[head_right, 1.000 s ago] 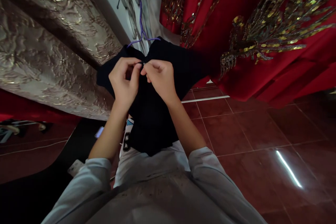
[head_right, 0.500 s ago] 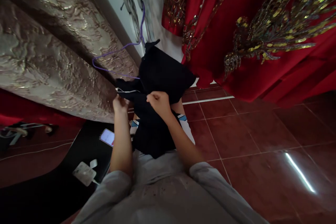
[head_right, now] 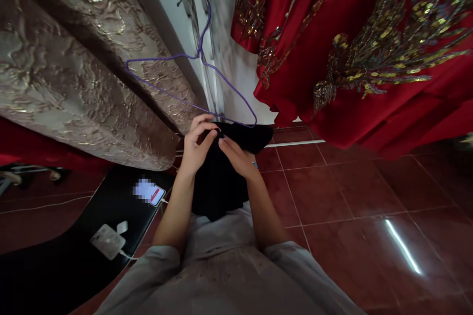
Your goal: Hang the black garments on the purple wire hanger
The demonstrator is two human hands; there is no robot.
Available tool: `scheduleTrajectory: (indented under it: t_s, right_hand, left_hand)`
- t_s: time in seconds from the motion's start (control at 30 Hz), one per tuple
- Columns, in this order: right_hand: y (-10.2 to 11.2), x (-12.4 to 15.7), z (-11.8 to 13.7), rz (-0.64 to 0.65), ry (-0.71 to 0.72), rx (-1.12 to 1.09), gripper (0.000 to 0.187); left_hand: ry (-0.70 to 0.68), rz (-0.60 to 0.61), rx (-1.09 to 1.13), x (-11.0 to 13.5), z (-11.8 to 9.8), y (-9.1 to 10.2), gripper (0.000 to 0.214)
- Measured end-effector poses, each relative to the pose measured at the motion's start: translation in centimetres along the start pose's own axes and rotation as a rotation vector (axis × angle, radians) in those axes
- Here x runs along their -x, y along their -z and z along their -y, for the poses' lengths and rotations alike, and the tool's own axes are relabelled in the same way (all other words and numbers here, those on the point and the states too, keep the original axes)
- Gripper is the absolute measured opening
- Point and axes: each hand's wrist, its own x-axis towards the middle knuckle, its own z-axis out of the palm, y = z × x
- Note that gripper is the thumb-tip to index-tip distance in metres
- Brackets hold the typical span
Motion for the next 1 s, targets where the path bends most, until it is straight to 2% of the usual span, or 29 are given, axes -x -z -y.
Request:
scheduleTrajectory:
  t_s: [0.07, 0.1, 0.17, 0.23, 0.3, 0.37, 0.43, 0.5, 0.57, 0.63, 0.67, 0.73, 0.8, 0.83, 0.9, 1.0]
  right_hand:
    - [-1.0, 0.2, 0.1, 0.09, -0.114, -0.182, 0.056]
    - [-1.3, 0.1, 0.4, 0.11, -0.157, -0.238, 0.058]
    - [-1.7, 0.0, 1.8, 0.148, -0.204, -0.25, 0.056]
    - [-1.5, -0.4, 4.2, 0.223, -0.196, -0.144, 0.048]
    - [-0.9, -0.7, 7.1, 0.283, -0.13, 0.046, 0.035]
    - [-0.3, -1.1, 9.7, 0.265, 0.007, 0.26, 0.021]
    - [-0.1, -1.9, 11.1, 0.167, 0.187, 0.431, 0.007]
    - [-0.3, -3.4, 10.8, 0.028, 0.348, 0.514, 0.007]
    - [-0.8, -5.5, 8.9, -0.089, 0.429, 0.512, 0.014]
    - [-1.2, -7.6, 6.0, -0.131, 0.407, 0.464, 0.026]
    - [-1.3, -8.5, 4.6, -0.133, 0.363, 0.445, 0.025]
    - [-0.9, -9.4, 2.4, -0.14, 0.286, 0.444, 0.025]
    - [0.0, -9.2, 1.4, -0.2, 0.259, 0.489, 0.033]
    - [0.7, -8.7, 1.3, -0.248, 0.263, 0.524, 0.037]
    - [2.2, -7.6, 2.0, -0.34, 0.281, 0.6, 0.043]
    - [4.2, -6.4, 3.8, -0.42, 0.32, 0.673, 0.049]
  left_hand:
    - [-0.011, 0.023, -0.05, -0.2, 0.0, 0.8, 0.023]
    - [0.013, 0.086, -0.039, -0.2, 0.3, 1.5, 0.026]
    - [0.057, 0.276, -0.012, -0.1, 1.1, 3.0, 0.041]
    - [0.045, 0.494, -0.043, 0.1, 2.1, 4.5, 0.059]
    - [0.008, 0.715, -0.157, 0.3, 2.9, 6.1, 0.062]
    - [-0.006, 0.887, -0.367, 0.2, 3.5, 8.0, 0.052]
    - [0.014, 0.947, -0.649, -0.6, 3.9, 10.4, 0.042]
    - [0.053, 0.889, -0.942, -1.7, 4.3, 13.1, 0.037]
    - [0.111, 0.805, -1.182, -2.7, 4.5, 15.7, 0.033]
    - [0.191, 0.774, -1.331, -3.3, 4.7, 17.9, 0.03]
    - [0.236, 0.773, -1.371, -3.3, 4.7, 18.8, 0.03]
    - [0.313, 0.761, -1.385, -3.0, 4.8, 20.3, 0.029]
    - [0.326, 0.698, -1.318, -2.7, 4.9, 21.4, 0.028]
    - [0.288, 0.644, -1.257, -2.7, 4.8, 21.8, 0.027]
    - [0.13, 0.473, -1.12, -3.3, 4.3, 22.1, 0.025]
    - [-0.131, 0.22, -0.97, -5.5, 2.2, 21.2, 0.029]
